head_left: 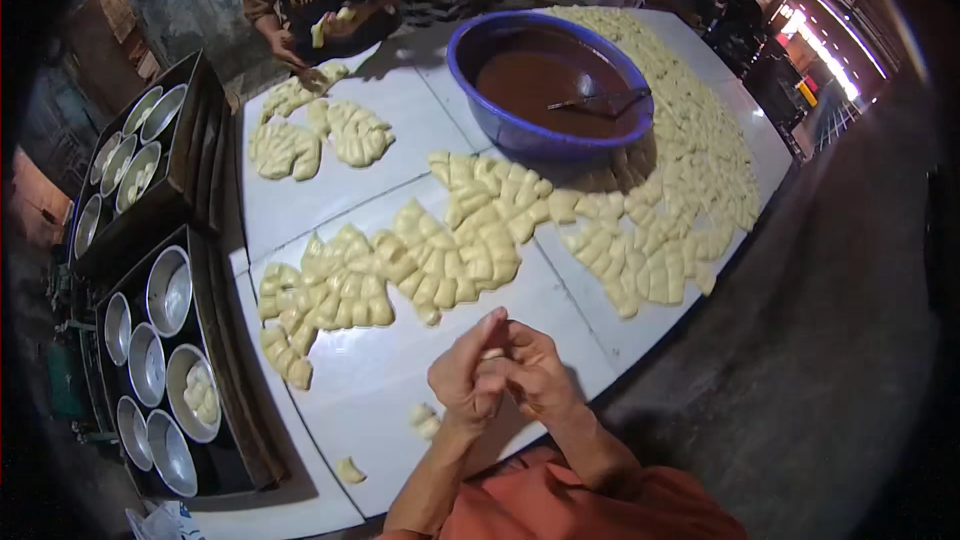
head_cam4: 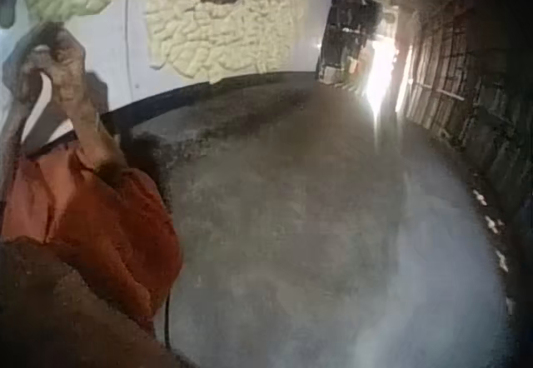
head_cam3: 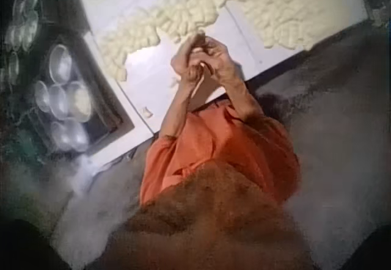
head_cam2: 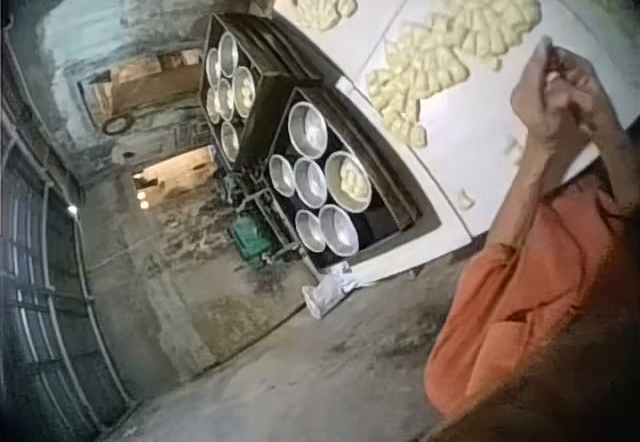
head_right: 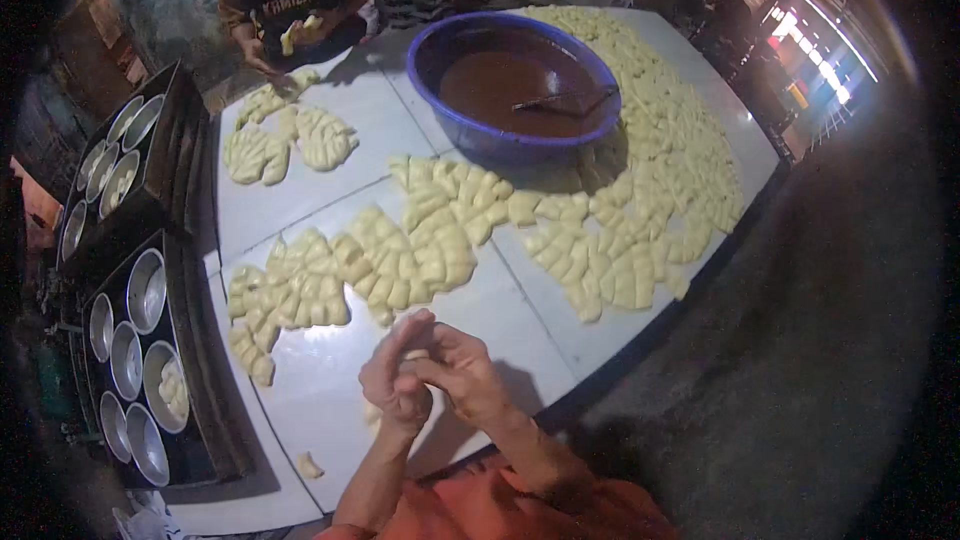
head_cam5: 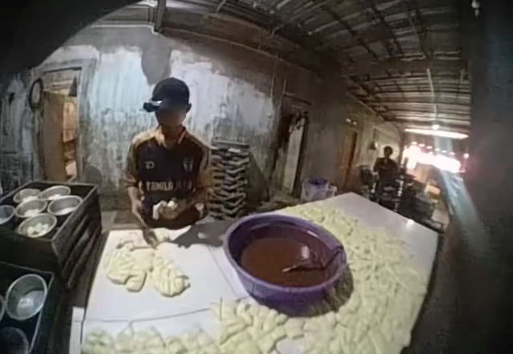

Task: The person prepares dough by hand, taking pieces of dough and filling them with a dark paste before placing them into metal baking tins.

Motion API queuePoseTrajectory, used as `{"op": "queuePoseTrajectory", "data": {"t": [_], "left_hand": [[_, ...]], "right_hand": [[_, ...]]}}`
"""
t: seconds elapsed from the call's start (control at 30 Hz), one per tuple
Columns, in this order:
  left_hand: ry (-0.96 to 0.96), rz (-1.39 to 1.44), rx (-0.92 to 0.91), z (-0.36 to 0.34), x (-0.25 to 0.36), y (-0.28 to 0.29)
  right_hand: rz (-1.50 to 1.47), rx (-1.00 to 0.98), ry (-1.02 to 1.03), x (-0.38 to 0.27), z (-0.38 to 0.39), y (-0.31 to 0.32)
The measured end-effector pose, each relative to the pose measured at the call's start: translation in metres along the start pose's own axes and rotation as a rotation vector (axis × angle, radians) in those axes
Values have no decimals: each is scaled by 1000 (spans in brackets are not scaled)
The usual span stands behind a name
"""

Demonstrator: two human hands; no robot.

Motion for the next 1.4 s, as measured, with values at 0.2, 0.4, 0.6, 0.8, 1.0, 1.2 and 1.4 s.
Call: {"op": "queuePoseTrajectory", "data": {"t": [0.2, 0.4, 0.6, 0.8, 1.0, 1.2, 1.4], "left_hand": [[450, 401, 250, -31, -47, -98], [888, 551, 99, -21, -76, -122], [898, 333, 73, -18, -89, -95], [936, 220, -92, -15, -85, -91], [995, 257, -64, -15, -90, -92], [924, 483, 45, -55, -93, -103], [1005, 759, 346, -25, -93, -67]], "right_hand": [[-39, 51, -25, -81, -65, 67], [607, 177, 207, -238, -176, 146], [1656, -17, 63, -245, -280, 197], [1666, -235, -77, -229, -286, 201], [623, -189, -285, -244, -252, 162], [345, -59, -126, -194, -203, 117], [228, -49, -252, -78, -134, 76]]}}
Point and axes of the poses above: each hand's wrist, its own z-axis away from the middle knuckle, its own y-axis out of the back of the hand, x = y × z, the point moved 5 cm from there along -z, towards the middle knuckle, and after that the axes turned 6 degrees about -y, right-handed, at the moved point
